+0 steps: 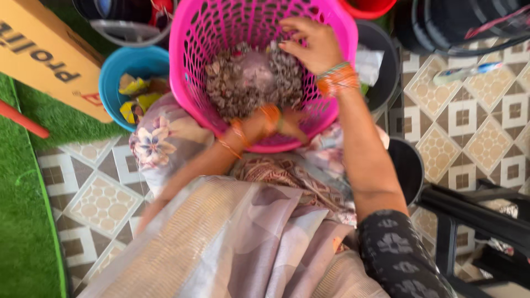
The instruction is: The person sits on the floor and sorts through a pink basket filled with small dark pieces and plastic bags. They pick up items, separate them, and place some into a black bucket beside them.
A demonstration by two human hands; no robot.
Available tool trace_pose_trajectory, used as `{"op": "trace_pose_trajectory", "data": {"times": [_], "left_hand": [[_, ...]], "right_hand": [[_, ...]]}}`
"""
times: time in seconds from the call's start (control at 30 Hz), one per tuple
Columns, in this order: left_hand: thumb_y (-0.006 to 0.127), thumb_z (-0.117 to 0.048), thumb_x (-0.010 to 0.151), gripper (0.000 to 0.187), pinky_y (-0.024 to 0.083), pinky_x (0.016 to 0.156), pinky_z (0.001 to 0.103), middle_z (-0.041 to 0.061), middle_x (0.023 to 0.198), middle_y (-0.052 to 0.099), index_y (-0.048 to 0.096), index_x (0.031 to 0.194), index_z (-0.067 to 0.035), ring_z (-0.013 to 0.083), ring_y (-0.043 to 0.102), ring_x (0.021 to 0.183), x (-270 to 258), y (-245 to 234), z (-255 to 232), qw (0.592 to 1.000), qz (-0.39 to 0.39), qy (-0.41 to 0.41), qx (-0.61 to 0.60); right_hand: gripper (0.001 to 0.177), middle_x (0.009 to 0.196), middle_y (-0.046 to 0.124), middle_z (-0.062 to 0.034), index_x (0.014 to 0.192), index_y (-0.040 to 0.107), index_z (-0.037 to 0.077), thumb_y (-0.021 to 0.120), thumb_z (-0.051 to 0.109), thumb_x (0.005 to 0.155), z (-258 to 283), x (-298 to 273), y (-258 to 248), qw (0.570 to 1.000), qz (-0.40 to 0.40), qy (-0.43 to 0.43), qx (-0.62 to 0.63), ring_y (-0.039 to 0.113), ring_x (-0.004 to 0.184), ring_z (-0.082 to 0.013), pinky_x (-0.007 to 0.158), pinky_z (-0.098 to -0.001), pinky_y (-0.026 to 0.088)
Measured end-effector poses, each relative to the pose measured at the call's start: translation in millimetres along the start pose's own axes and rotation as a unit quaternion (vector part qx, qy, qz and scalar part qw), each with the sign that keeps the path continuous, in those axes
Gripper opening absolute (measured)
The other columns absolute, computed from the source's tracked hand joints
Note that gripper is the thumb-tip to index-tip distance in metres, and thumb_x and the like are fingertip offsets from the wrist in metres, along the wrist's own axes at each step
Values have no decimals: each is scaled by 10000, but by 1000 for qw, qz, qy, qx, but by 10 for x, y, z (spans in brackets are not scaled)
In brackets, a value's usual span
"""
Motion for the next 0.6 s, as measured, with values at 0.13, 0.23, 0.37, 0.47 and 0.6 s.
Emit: {"op": "trace_pose_trajectory", "data": {"times": [0.13, 0.23, 0.37, 0.47, 0.6], "left_hand": [[696, -450, 834, 665, 488, 1022, 477, 262, 1296, 635, 579, 1347, -43, 408, 634, 1166, -425, -565, 639, 990, -104, -85, 45], [660, -436, 933, 584, 477, 1023, 504, 266, 1311, 622, 583, 1357, -43, 430, 601, 1190, -580, -815, 868, 967, -198, -152, 56], [647, -243, 937, 445, 519, 1031, 522, 168, 1312, 664, 602, 1367, -139, 331, 656, 1203, -247, -743, 968, 931, -2, -315, 185], [565, -230, 1007, 441, 574, 929, 570, 217, 1354, 611, 543, 1412, -58, 412, 672, 1152, -134, -760, 1015, 951, 1, -291, 108], [662, -208, 926, 509, 451, 1044, 553, 219, 1408, 533, 532, 1393, -54, 390, 549, 1275, -172, -948, 977, 951, -59, -274, 131]], "right_hand": [[366, 1152, 763, -124, 1266, 756, 233, 778, 327, 913, -585, -201, 674, 859, 293, 160, -388, 708, 1062, -310, 939, -476, 561], [499, 1182, 705, -138, 1297, 685, 243, 808, 300, 817, -959, -112, 1092, 843, 362, 162, -362, 672, 1058, -341, 896, -497, 545], [401, 1191, 711, -144, 1269, 720, 194, 739, 205, 869, -1578, -172, 1537, 838, 414, 168, -313, 685, 1068, -322, 917, -476, 554], [281, 1151, 738, -155, 1213, 758, 86, 664, 150, 956, -1961, -204, 1735, 783, 499, 161, -334, 722, 985, -324, 863, -476, 586], [499, 1191, 601, -167, 1250, 707, 173, 652, -14, 791, -2012, -307, 1788, 791, 516, 158, -290, 678, 865, -351, 732, -521, 586]]}}
Point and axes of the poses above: each hand's wrist, its own x-axis towards the middle knuckle, its own y-axis out of the palm, z = x × y, the point moved 2 cm from there along x, towards the middle knuckle
